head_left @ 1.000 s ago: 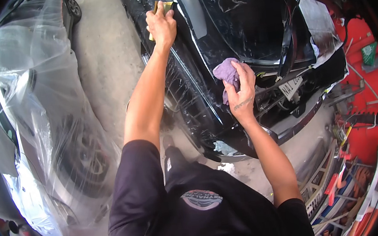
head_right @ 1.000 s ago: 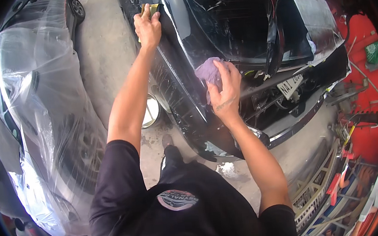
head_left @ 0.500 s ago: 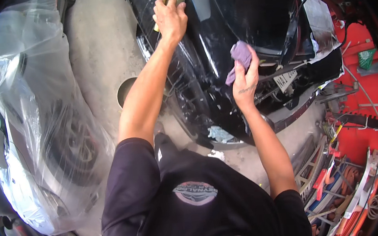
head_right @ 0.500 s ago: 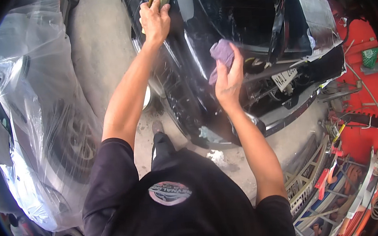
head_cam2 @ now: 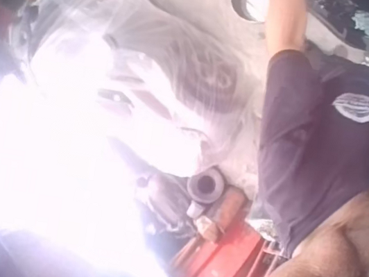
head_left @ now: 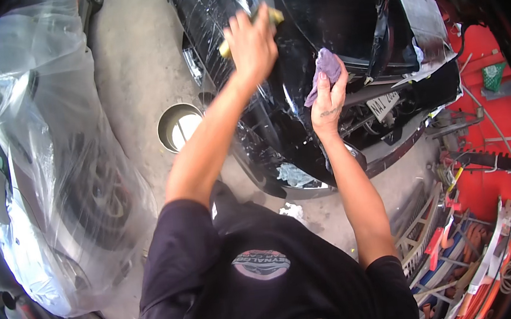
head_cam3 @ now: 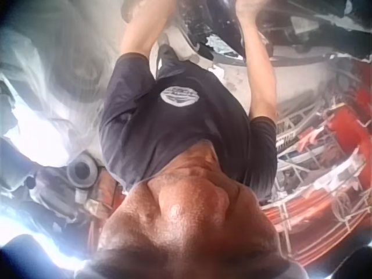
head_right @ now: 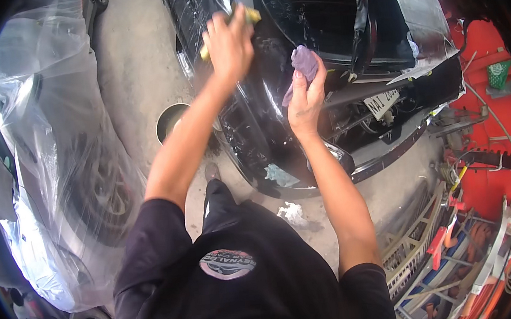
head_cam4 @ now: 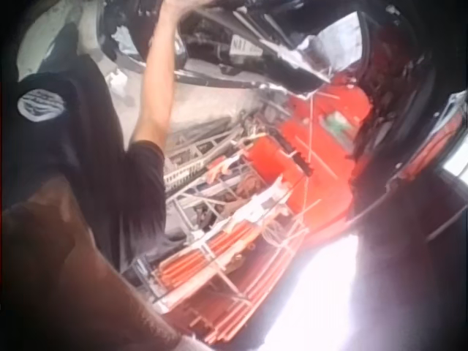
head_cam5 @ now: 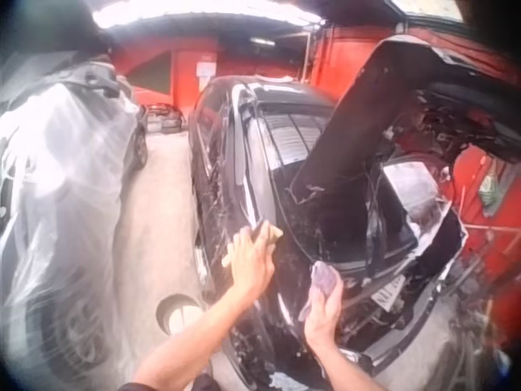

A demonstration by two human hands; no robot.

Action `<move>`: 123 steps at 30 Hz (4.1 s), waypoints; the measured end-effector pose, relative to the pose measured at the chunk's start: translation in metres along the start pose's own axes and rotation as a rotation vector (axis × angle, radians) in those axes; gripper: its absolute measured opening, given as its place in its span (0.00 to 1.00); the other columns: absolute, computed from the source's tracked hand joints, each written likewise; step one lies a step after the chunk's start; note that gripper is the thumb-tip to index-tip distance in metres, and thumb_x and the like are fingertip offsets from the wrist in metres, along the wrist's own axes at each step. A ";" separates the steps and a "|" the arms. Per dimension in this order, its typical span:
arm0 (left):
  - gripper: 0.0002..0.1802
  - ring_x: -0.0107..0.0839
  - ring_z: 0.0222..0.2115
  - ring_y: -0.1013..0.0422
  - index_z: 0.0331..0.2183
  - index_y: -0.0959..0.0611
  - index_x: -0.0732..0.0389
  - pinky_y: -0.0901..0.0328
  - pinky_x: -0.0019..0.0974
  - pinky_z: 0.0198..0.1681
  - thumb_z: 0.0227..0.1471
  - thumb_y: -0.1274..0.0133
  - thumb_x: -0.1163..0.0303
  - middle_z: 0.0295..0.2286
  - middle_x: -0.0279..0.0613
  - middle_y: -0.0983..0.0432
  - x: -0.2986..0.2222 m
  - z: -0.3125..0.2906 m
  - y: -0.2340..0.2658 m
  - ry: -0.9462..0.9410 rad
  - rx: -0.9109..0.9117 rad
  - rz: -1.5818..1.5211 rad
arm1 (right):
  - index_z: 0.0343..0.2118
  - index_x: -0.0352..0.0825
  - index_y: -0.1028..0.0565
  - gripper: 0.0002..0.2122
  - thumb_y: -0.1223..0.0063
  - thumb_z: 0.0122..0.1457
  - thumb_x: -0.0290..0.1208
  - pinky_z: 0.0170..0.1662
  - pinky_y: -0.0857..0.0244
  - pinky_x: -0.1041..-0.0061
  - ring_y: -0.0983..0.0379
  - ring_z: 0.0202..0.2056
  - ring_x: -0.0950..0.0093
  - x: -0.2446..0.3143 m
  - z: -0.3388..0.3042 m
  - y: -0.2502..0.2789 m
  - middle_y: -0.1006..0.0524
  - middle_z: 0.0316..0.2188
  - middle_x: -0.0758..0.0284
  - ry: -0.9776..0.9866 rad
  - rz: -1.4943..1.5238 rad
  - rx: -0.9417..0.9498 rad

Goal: The person scrubs the rear bumper and trunk of a black car using a yellow sponge and a purple cloth, repeatedly dipping the sponge into a bucket of soapy water. The person wipes the surface in circular and linear motions, focusing on the rear quarter panel and trunk lid.

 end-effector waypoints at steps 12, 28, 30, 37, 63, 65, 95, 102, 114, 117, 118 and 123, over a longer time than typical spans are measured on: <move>0.29 0.58 0.47 0.29 0.64 0.22 0.59 0.37 0.55 0.52 0.64 0.41 0.64 0.47 0.62 0.27 0.035 -0.002 0.004 0.136 -0.023 -0.099 | 0.67 0.27 0.33 0.24 0.49 0.74 0.36 0.65 0.35 0.63 0.25 0.58 0.60 0.004 -0.001 -0.006 0.23 0.59 0.53 -0.024 -0.044 0.051; 0.34 0.67 0.49 0.24 0.62 0.26 0.68 0.29 0.59 0.54 0.69 0.49 0.49 0.51 0.70 0.27 0.066 -0.045 -0.001 0.569 0.214 -0.223 | 0.66 0.28 0.31 0.23 0.47 0.72 0.32 0.66 0.36 0.63 0.25 0.59 0.61 0.002 0.006 -0.009 0.23 0.59 0.54 0.029 -0.104 0.072; 0.33 0.67 0.51 0.25 0.63 0.30 0.66 0.29 0.58 0.56 0.69 0.47 0.52 0.52 0.67 0.28 0.021 -0.108 0.017 0.553 0.186 -0.408 | 0.66 0.29 0.31 0.23 0.47 0.74 0.34 0.66 0.36 0.67 0.25 0.58 0.65 -0.002 0.002 -0.006 0.23 0.58 0.57 0.032 -0.127 0.075; 0.32 0.70 0.42 0.22 0.53 0.32 0.73 0.28 0.66 0.47 0.70 0.52 0.49 0.44 0.69 0.23 0.104 -0.016 -0.030 0.545 0.096 -0.187 | 0.64 0.28 0.29 0.23 0.46 0.69 0.29 0.65 0.34 0.62 0.24 0.59 0.57 0.001 0.004 -0.008 0.23 0.59 0.52 0.036 -0.104 0.076; 0.32 0.55 0.38 0.27 0.60 0.24 0.66 0.31 0.54 0.37 0.56 0.37 0.69 0.41 0.57 0.27 -0.027 -0.072 0.023 -0.190 0.140 -0.024 | 0.68 0.29 0.34 0.23 0.51 0.75 0.35 0.64 0.34 0.65 0.23 0.57 0.63 -0.003 0.001 0.002 0.21 0.57 0.54 -0.054 0.082 -0.033; 0.20 0.57 0.41 0.25 0.54 0.22 0.60 0.28 0.57 0.39 0.63 0.41 0.66 0.41 0.56 0.26 -0.004 -0.003 0.009 -0.056 0.068 0.039 | 0.68 0.29 0.34 0.23 0.51 0.75 0.36 0.63 0.34 0.65 0.23 0.57 0.63 0.002 -0.001 -0.001 0.21 0.57 0.54 -0.066 0.099 -0.033; 0.31 0.53 0.45 0.27 0.64 0.22 0.52 0.34 0.53 0.47 0.60 0.39 0.69 0.48 0.51 0.23 -0.053 0.004 0.009 -0.315 0.142 0.145 | 0.66 0.31 0.31 0.25 0.46 0.73 0.41 0.59 0.31 0.62 0.20 0.53 0.57 -0.006 -0.002 0.009 0.19 0.52 0.53 -0.153 0.122 -0.115; 0.43 0.57 0.48 0.26 0.65 0.24 0.60 0.32 0.55 0.50 0.46 0.30 0.72 0.49 0.58 0.24 -0.060 -0.106 0.042 -0.428 0.245 -0.057 | 0.65 0.30 0.31 0.24 0.46 0.73 0.40 0.58 0.29 0.61 0.20 0.54 0.52 0.000 0.001 0.007 0.19 0.53 0.49 -0.025 0.079 -0.148; 0.37 0.56 0.46 0.28 0.65 0.22 0.58 0.34 0.55 0.49 0.53 0.36 0.74 0.52 0.55 0.25 -0.067 -0.100 0.046 -0.410 0.271 0.049 | 0.65 0.31 0.31 0.24 0.47 0.73 0.42 0.57 0.29 0.61 0.19 0.52 0.53 -0.010 -0.003 0.007 0.19 0.52 0.50 -0.168 0.156 -0.155; 0.33 0.54 0.45 0.30 0.61 0.19 0.57 0.35 0.55 0.47 0.51 0.37 0.74 0.48 0.55 0.25 -0.067 -0.042 0.022 -0.469 0.283 0.121 | 0.65 0.31 0.31 0.24 0.47 0.74 0.42 0.56 0.29 0.61 0.19 0.50 0.54 -0.013 0.004 0.010 0.18 0.51 0.50 -0.161 0.144 -0.167; 0.30 0.53 0.45 0.27 0.61 0.19 0.55 0.34 0.53 0.48 0.56 0.38 0.72 0.47 0.52 0.22 -0.074 -0.013 0.018 -0.443 0.235 0.191 | 0.65 0.31 0.31 0.24 0.47 0.74 0.42 0.56 0.29 0.61 0.19 0.50 0.54 -0.011 0.002 0.011 0.18 0.50 0.50 -0.168 0.159 -0.183; 0.32 0.54 0.45 0.28 0.63 0.22 0.55 0.34 0.53 0.48 0.56 0.38 0.73 0.48 0.52 0.23 -0.080 -0.037 0.017 -0.400 0.284 0.194 | 0.65 0.31 0.31 0.24 0.48 0.74 0.41 0.56 0.28 0.62 0.19 0.50 0.57 -0.008 -0.001 0.016 0.18 0.50 0.52 -0.155 0.171 -0.199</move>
Point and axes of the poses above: each hand's wrist, its own z-axis towards the middle knuckle, its own y-axis out of the back of the hand, x = y × z, the point moved 6 cm from there along z, towards the middle knuckle
